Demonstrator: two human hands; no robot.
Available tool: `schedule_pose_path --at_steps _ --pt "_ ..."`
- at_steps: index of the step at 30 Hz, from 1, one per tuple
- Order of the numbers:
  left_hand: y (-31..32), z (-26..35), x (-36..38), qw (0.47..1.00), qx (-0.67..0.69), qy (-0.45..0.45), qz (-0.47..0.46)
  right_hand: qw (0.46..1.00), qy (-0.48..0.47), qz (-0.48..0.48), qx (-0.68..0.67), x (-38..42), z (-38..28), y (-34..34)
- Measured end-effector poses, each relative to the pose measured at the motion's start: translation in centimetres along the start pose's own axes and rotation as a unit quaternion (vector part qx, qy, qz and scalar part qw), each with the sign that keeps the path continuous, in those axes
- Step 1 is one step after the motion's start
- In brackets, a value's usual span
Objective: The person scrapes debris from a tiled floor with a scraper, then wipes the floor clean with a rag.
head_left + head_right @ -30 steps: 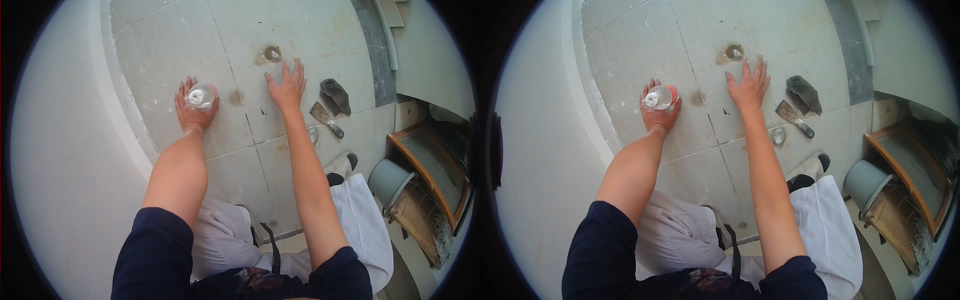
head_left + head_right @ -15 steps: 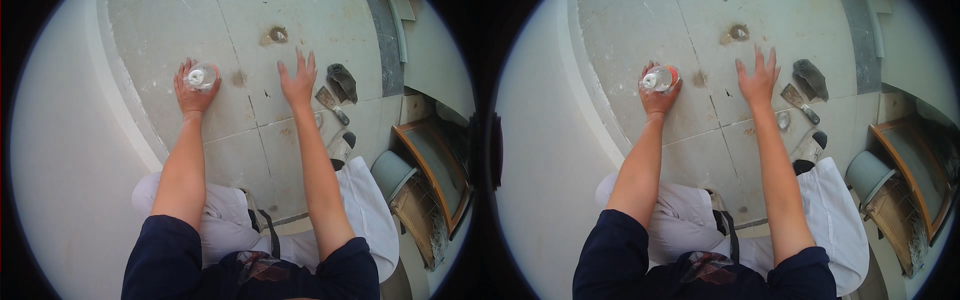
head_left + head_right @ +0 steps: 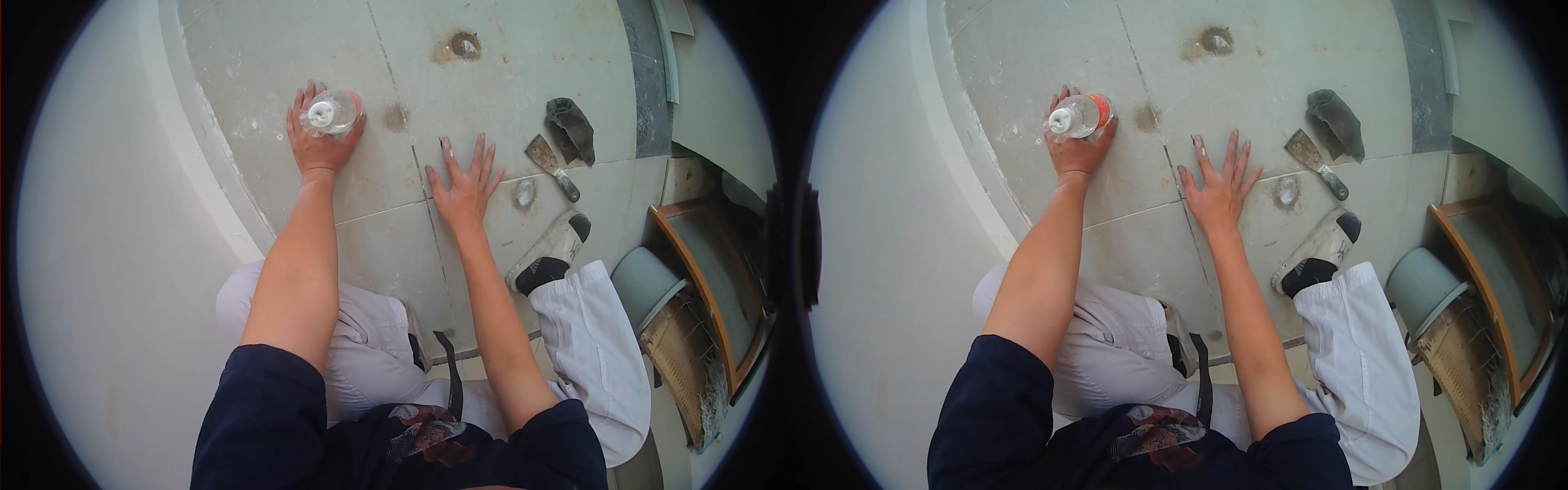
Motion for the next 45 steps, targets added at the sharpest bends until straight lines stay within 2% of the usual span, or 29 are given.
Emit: schedule_pose_path --at_steps 7,10,16,19,22,28,32,35,38,41,45 --pt "-0.1 0.1 0.0 1.000 -0.013 0.009 0.015 1.000 0.008 -0.014 0.019 2.5 1.4 -0.2" --pt "-0.3 0.1 0.2 1.000 0.000 0.010 0.019 1.000 0.003 -0.011 0.016 1.2 1.0 -0.6" --pt "-0.3 0.2 0.2 1.000 -0.001 0.010 0.018 0.998 -0.053 -0.020 0.020 0.8 0.7 -0.5" --pt "-0.4 0.2 0.2 1.000 -0.009 0.006 0.014 0.999 -0.025 -0.018 0.041 1.3 1.7 -1.0" --pt "-0.4 0.1 0.3 1.000 -0.013 -0.002 0.004 0.998 -0.041 -0.016 0.034 0.2 1.0 -0.9" --pt "0.0 -0.3 0.4 1.000 -0.002 0.001 0.020 0.986 -0.135 -0.017 0.092 -1.5 1.4 -1.9" --pt "-0.7 0.3 0.3 0.999 0.023 -0.005 0.025 0.989 -0.132 -0.005 0.068 -0.2 3.4 -0.7" --pt "0.2 -0.2 0.2 0.998 0.024 0.003 0.065 0.990 -0.137 0.011 0.034 -1.4 1.9 -0.9" --pt "0.5 -0.4 0.2 0.990 0.099 0.009 0.096 0.987 -0.159 0.031 0.016 -2.3 2.3 -0.9" --pt "0.8 -0.7 0.5 0.996 0.051 0.021 0.074 0.982 -0.184 0.044 0.006 -1.5 3.9 0.0" --pt "1.1 -0.4 1.2 0.992 0.039 0.034 0.116 0.970 -0.231 0.071 0.004 -4.1 3.1 -1.0"
Point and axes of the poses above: each hand's wrist, its own x-axis away from the middle knuckle, its own y-axis out of the palm, z = x × y, the point moved 1 cm from there along -x, towards the middle knuckle, and after that the axes turned 12 degrees about -z, right-handed, at the moved point
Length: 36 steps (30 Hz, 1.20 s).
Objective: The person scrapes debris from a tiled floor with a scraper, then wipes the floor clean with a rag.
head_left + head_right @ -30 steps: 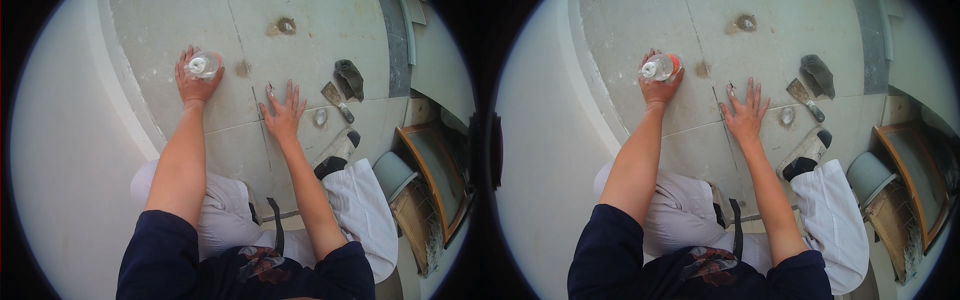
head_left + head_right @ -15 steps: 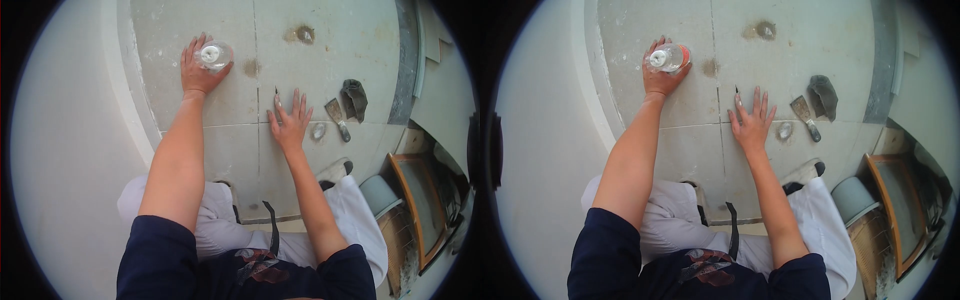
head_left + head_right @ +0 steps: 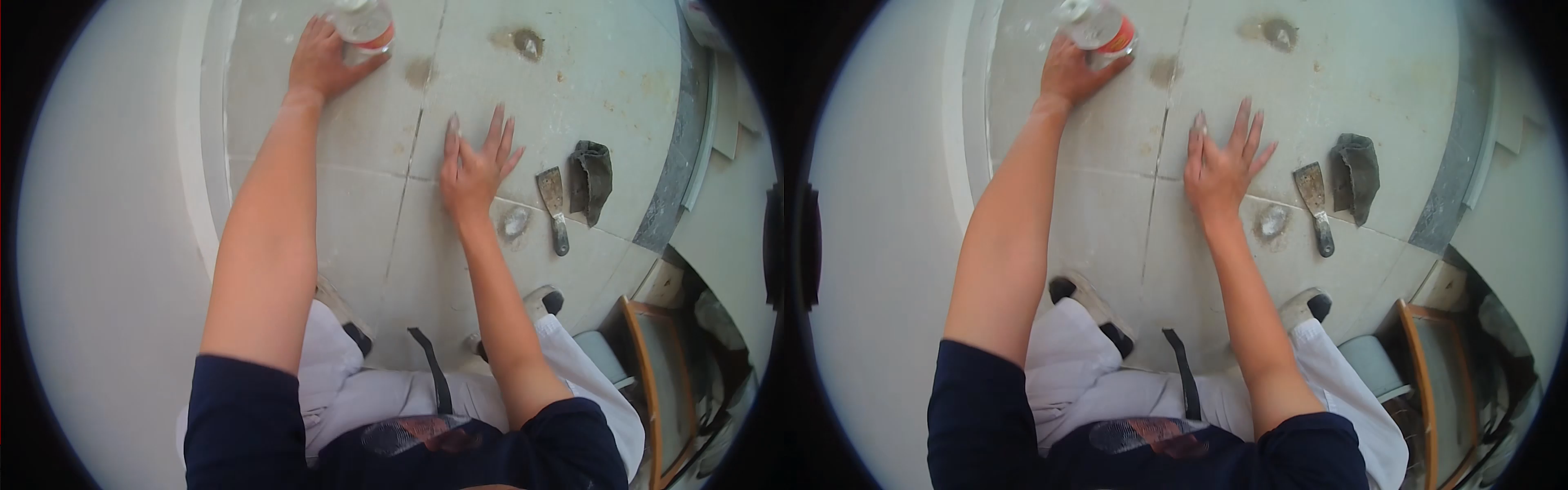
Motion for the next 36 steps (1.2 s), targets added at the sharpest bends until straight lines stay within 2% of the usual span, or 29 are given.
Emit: schedule_pose_path --at_steps 2,4,9,14,20,23,26,32,36 --pt "-0.3 0.5 1.0 0.998 -0.050 0.000 0.045 0.999 -0.042 -0.003 0.006 -0.6 0.0 -0.4" --pt "-0.1 1.6 4.0 0.995 -0.033 -0.064 0.068 0.997 -0.075 0.010 0.018 -0.8 0.9 0.1" --pt "1.1 3.3 9.6 0.981 -0.008 -0.176 0.074 0.996 -0.077 0.053 0.009 1.2 1.4 1.5" --pt "1.4 3.1 9.0 0.981 -0.027 -0.184 0.050 0.996 -0.076 0.029 0.021 -1.0 0.7 0.2" --pt "1.5 2.6 8.5 0.980 -0.041 -0.187 0.050 0.998 -0.051 0.022 0.035 2.8 1.9 1.7" --pt "1.5 2.5 8.7 0.980 -0.050 -0.181 0.060 0.996 -0.057 0.057 0.025 1.9 1.6 1.6" --pt "1.8 2.6 9.2 0.981 -0.052 -0.175 0.060 0.996 -0.061 0.030 0.051 -0.1 1.3 0.2" --pt "1.7 2.7 9.3 0.981 -0.055 -0.176 0.065 0.995 -0.069 0.017 0.076 2.6 2.3 2.3" --pt "1.6 2.6 9.2 0.981 -0.055 -0.175 0.065 0.998 -0.031 0.000 0.055 1.1 0.8 1.0"
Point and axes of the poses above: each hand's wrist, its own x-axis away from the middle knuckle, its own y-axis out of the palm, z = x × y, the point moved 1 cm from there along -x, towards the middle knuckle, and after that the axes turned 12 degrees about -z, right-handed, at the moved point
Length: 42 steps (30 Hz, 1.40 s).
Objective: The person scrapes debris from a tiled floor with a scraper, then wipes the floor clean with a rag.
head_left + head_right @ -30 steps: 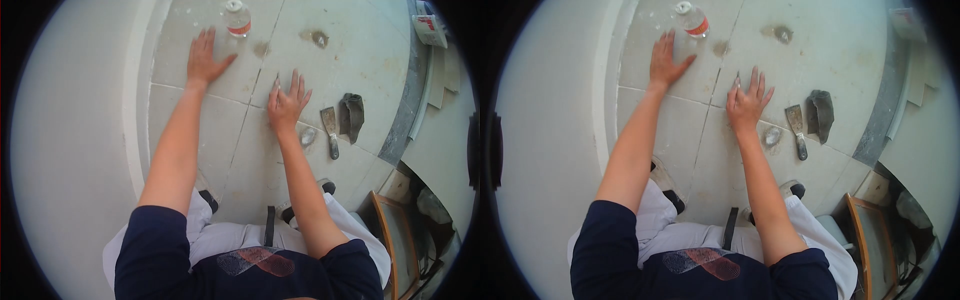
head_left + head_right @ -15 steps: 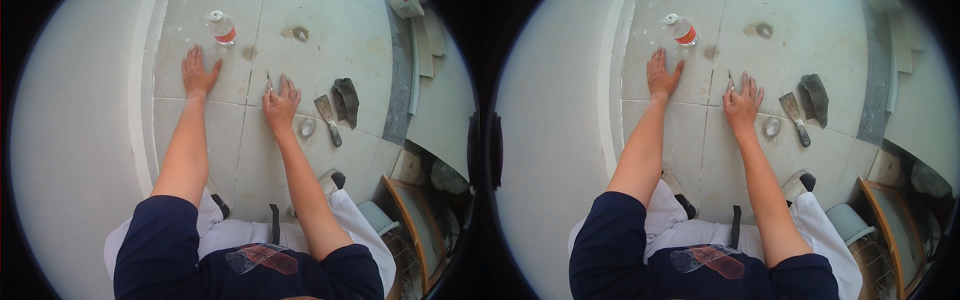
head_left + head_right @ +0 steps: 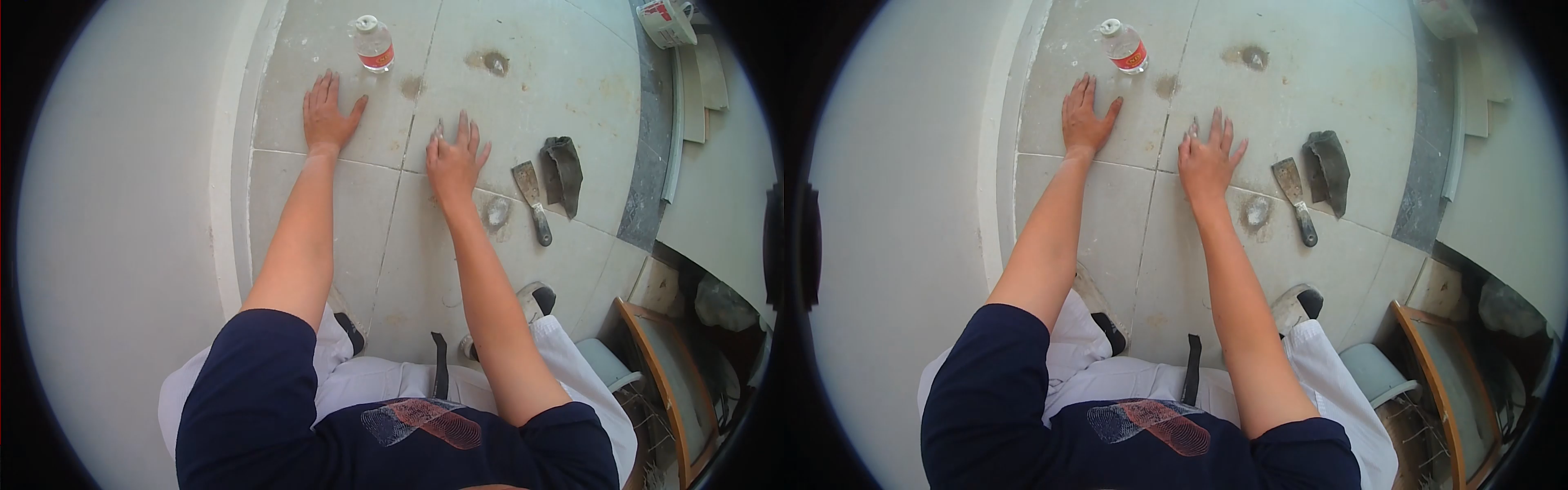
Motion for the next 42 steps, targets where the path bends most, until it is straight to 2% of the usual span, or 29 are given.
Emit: schedule_pose_path --at_steps 2,5,8,14,20,26,29,32,35,38,42 --pt "0.1 0.1 0.2 1.000 -0.003 0.000 0.003 1.000 0.003 -0.002 -0.014 -1.9 -0.1 -0.7" --pt "0.0 0.2 0.0 1.000 -0.001 0.001 0.006 0.996 0.023 -0.090 -0.016 -1.8 -0.4 -2.6" --pt "-0.2 0.2 0.0 1.000 0.006 0.000 0.006 0.993 0.028 -0.113 -0.003 1.1 -0.6 -1.8" --pt "-0.1 0.1 0.2 1.000 0.003 0.000 0.011 0.991 0.066 -0.119 -0.013 -1.8 -1.9 -3.8" --pt "-0.1 0.2 0.1 1.000 -0.003 -0.004 0.005 0.972 0.065 -0.220 0.049 0.3 -2.3 -5.1" --pt "-0.1 0.3 0.2 1.000 -0.003 -0.008 0.009 0.980 0.055 -0.190 0.003 -1.9 -1.3 -4.2" --pt "-0.3 0.2 -0.1 1.000 -0.003 -0.005 0.009 0.957 0.074 -0.278 0.043 -0.8 -2.1 -5.9" --pt "-0.2 0.2 -0.2 1.000 0.000 -0.005 0.006 0.947 0.089 -0.308 0.031 0.2 -2.8 -5.8" --pt "-0.2 0.2 -0.3 1.000 0.002 -0.011 0.012 0.961 0.055 -0.269 0.043 -1.4 -2.9 -5.2" --pt "0.1 0.0 0.1 1.000 0.000 -0.006 0.013 0.958 -0.007 -0.274 0.085 -0.9 -2.0 -4.2" --pt "-0.1 0.1 -0.2 1.000 0.009 -0.007 0.009 0.959 -0.026 -0.269 0.088 1.3 -2.1 -3.3"
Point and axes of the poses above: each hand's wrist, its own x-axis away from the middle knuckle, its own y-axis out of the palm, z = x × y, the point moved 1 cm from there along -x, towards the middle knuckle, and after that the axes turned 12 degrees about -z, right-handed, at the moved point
